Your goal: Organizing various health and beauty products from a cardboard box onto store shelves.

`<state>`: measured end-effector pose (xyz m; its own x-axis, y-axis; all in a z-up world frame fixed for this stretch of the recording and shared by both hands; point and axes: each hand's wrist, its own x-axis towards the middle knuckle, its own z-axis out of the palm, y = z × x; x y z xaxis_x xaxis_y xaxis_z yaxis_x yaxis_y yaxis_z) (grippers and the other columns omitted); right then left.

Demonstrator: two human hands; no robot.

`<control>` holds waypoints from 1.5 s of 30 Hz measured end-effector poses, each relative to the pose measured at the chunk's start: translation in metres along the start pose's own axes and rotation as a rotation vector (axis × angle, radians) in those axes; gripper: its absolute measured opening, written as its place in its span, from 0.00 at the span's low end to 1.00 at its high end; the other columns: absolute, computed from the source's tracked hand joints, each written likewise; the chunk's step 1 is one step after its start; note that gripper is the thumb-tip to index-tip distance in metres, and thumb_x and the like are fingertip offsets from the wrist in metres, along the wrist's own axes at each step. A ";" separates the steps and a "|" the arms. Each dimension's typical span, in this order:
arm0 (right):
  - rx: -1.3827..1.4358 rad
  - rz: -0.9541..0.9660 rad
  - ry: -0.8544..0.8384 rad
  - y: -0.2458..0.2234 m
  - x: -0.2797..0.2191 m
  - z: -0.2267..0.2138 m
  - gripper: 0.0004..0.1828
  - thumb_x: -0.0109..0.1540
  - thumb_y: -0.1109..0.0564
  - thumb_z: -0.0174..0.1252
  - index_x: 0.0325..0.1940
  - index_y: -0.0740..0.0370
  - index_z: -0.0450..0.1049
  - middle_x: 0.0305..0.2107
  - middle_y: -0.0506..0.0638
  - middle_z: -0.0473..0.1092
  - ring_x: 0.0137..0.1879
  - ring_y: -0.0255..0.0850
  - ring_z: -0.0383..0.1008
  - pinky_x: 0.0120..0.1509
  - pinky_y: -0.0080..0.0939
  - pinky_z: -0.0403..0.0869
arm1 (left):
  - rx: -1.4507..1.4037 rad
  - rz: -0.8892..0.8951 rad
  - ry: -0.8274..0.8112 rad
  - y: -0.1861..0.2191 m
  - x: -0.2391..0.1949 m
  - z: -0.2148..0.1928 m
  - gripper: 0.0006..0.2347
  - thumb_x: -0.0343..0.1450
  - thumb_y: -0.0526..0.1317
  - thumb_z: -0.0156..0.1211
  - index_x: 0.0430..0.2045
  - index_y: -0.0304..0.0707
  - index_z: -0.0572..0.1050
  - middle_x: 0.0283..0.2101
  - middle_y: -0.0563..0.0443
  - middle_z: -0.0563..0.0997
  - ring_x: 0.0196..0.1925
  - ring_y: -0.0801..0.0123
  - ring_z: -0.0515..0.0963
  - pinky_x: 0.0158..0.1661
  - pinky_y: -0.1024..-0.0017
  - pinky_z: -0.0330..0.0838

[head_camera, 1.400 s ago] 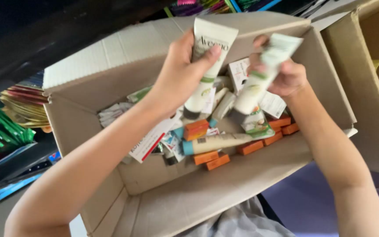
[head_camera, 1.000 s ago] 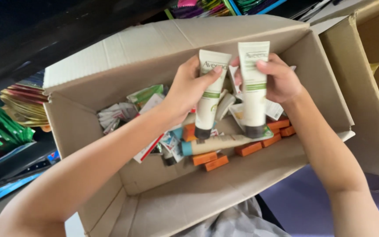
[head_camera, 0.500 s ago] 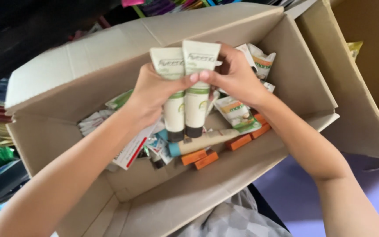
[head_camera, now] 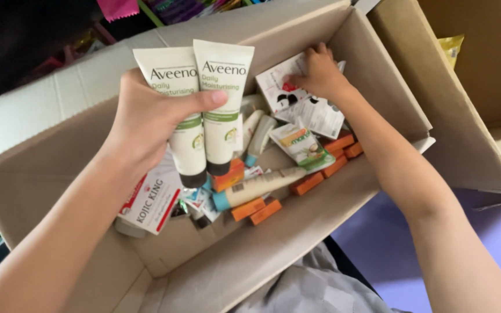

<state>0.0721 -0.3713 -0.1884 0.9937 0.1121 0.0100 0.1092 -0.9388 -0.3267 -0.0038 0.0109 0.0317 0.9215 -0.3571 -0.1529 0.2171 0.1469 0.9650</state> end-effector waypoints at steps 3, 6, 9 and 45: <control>0.015 0.038 -0.038 -0.027 -0.005 -0.011 0.56 0.42 0.44 0.80 0.64 0.73 0.63 0.58 0.70 0.63 0.66 0.67 0.61 0.67 0.61 0.63 | 0.052 0.011 -0.003 0.002 -0.002 0.003 0.14 0.63 0.28 0.73 0.41 0.26 0.81 0.42 0.44 0.87 0.41 0.67 0.88 0.44 0.67 0.86; 0.188 -0.125 0.006 -0.008 -0.007 0.006 0.60 0.40 0.45 0.83 0.66 0.74 0.59 0.58 0.69 0.62 0.66 0.64 0.63 0.72 0.55 0.64 | 0.099 0.067 -0.022 0.001 0.000 0.005 0.14 0.63 0.28 0.74 0.41 0.26 0.81 0.43 0.44 0.87 0.41 0.68 0.87 0.43 0.68 0.86; 0.201 -0.108 -0.175 -0.031 -0.010 -0.004 0.59 0.39 0.46 0.83 0.65 0.71 0.60 0.57 0.65 0.64 0.65 0.59 0.66 0.71 0.51 0.68 | 0.094 0.038 -0.019 0.000 0.002 0.006 0.15 0.62 0.28 0.74 0.42 0.27 0.81 0.43 0.44 0.87 0.41 0.68 0.88 0.44 0.68 0.86; 0.011 -0.086 -0.556 -0.022 -0.020 -0.007 0.42 0.42 0.42 0.75 0.53 0.66 0.75 0.41 0.62 0.77 0.49 0.58 0.79 0.55 0.54 0.76 | 0.229 0.069 0.010 -0.011 0.008 0.003 0.14 0.61 0.31 0.75 0.39 0.29 0.83 0.40 0.47 0.88 0.38 0.73 0.87 0.41 0.73 0.85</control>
<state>0.0502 -0.3555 -0.1745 0.8169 0.3460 -0.4614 0.1864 -0.9155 -0.3564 0.0005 0.0034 0.0205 0.9350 -0.3441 -0.0856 0.0756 -0.0425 0.9962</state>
